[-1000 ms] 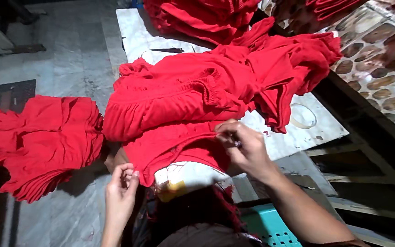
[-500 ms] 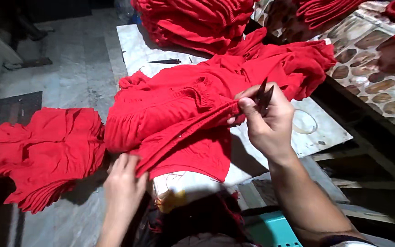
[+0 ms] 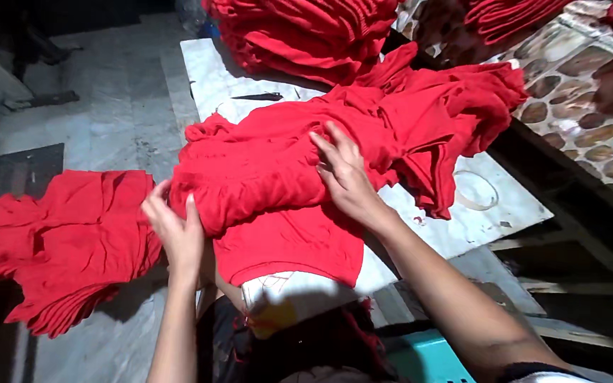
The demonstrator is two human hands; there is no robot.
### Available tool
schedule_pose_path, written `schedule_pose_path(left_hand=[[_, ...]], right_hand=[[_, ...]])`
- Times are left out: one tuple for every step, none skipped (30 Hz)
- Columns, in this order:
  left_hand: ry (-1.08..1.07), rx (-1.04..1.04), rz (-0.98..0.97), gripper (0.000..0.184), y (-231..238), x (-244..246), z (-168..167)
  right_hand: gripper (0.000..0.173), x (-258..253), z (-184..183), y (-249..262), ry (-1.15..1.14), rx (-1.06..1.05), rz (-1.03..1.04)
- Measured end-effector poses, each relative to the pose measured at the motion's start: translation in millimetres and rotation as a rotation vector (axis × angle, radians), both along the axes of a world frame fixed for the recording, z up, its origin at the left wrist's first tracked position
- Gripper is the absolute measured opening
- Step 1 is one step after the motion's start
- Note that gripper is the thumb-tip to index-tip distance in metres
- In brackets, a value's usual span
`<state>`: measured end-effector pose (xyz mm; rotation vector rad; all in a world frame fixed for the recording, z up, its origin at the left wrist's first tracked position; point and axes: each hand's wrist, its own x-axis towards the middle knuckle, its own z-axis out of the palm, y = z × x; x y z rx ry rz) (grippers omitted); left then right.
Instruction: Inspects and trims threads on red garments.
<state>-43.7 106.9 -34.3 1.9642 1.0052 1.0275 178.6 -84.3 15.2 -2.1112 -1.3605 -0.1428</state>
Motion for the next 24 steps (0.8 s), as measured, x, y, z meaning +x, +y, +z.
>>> schedule_pose_path(left_hand=[[-0.011, 0.135, 0.034, 0.055, -10, -11, -1], [-0.033, 0.257, 0.044, 0.053, -21, -23, -1], [-0.051, 0.343, 0.020, 0.047, -33, -33, -2], [-0.041, 0.368, -0.046, 0.039, -45, -42, -2], [-0.011, 0.355, -0.141, 0.034, -55, -49, -4], [0.026, 0.330, -0.250, 0.032, -62, -53, -8], [0.058, 0.301, -0.343, 0.033, -67, -55, -13], [0.063, 0.262, -0.411, 0.033, -68, -55, -18], [0.043, 0.211, -0.454, 0.034, -69, -55, -22], [0.018, 0.174, -0.474, 0.035, -68, -54, -25], [0.010, 0.161, -0.477, 0.035, -67, -53, -27], [0.024, 0.186, -0.463, 0.035, -67, -51, -26], [0.063, 0.251, -0.437, 0.035, -67, -50, -25], [0.112, 0.348, -0.401, 0.037, -67, -48, -24], [0.161, 0.463, -0.360, 0.037, -67, -46, -23], [0.202, 0.565, -0.324, 0.036, -67, -44, -21], [0.225, 0.652, -0.287, 0.034, -67, -42, -20], [0.226, 0.715, -0.251, 0.030, -67, -39, -19], [0.217, 0.751, -0.225, 0.028, -66, -36, -17], [0.208, 0.750, -0.209, 0.027, -64, -33, -16], [0.205, 0.713, -0.204, 0.027, -61, -30, -16], [0.211, 0.665, -0.205, 0.026, -57, -27, -16], [0.224, 0.618, -0.204, 0.025, -53, -23, -16], [0.240, 0.577, -0.198, 0.025, -51, -20, -15]], right_hand=[[0.050, -4, 2, -7, -0.071, 0.066, -0.016], [0.047, -10, 5, -14, -0.154, 0.130, -0.025], [0.043, -18, 10, -21, -0.222, 0.183, -0.021], [0.039, -28, 15, -28, -0.257, 0.209, -0.005], [0.033, -40, 19, -35, -0.246, 0.195, 0.033], [0.028, -50, 19, -40, -0.188, 0.174, 0.103], [0.023, -59, 16, -42, -0.115, 0.132, 0.179], [0.020, -66, 9, -42, -0.055, 0.068, 0.239], [0.021, -72, 1, -42, -0.013, -0.011, 0.281], [0.025, -75, -6, -41, 0.023, -0.098, 0.311], [0.027, -76, -11, -41, 0.049, -0.180, 0.338], [0.027, -76, -15, -40, 0.054, -0.223, 0.360], [0.025, -75, -17, -40, 0.035, -0.227, 0.373], [0.021, -74, -18, -40, -0.009, -0.205, 0.381], [0.017, -73, -18, -39, -0.051, -0.166, 0.386], [0.016, -73, -17, -38, -0.085, -0.134, 0.383], [0.016, -73, -14, -36, -0.101, -0.116, 0.377], [0.016, -73, -11, -34, -0.108, -0.101, 0.361], [0.017, -72, -10, -31, -0.109, -0.084, 0.332], [0.016, -71, -10, -28, -0.098, -0.067, 0.299], [0.015, -68, -11, -24, -0.085, -0.060, 0.261], [0.014, -64, -13, -19, -0.079, -0.063, 0.227], [0.012, -59, -17, -14, -0.071, -0.079, 0.198], [0.009, -55, -22, -10, -0.061, -0.103, 0.179]])
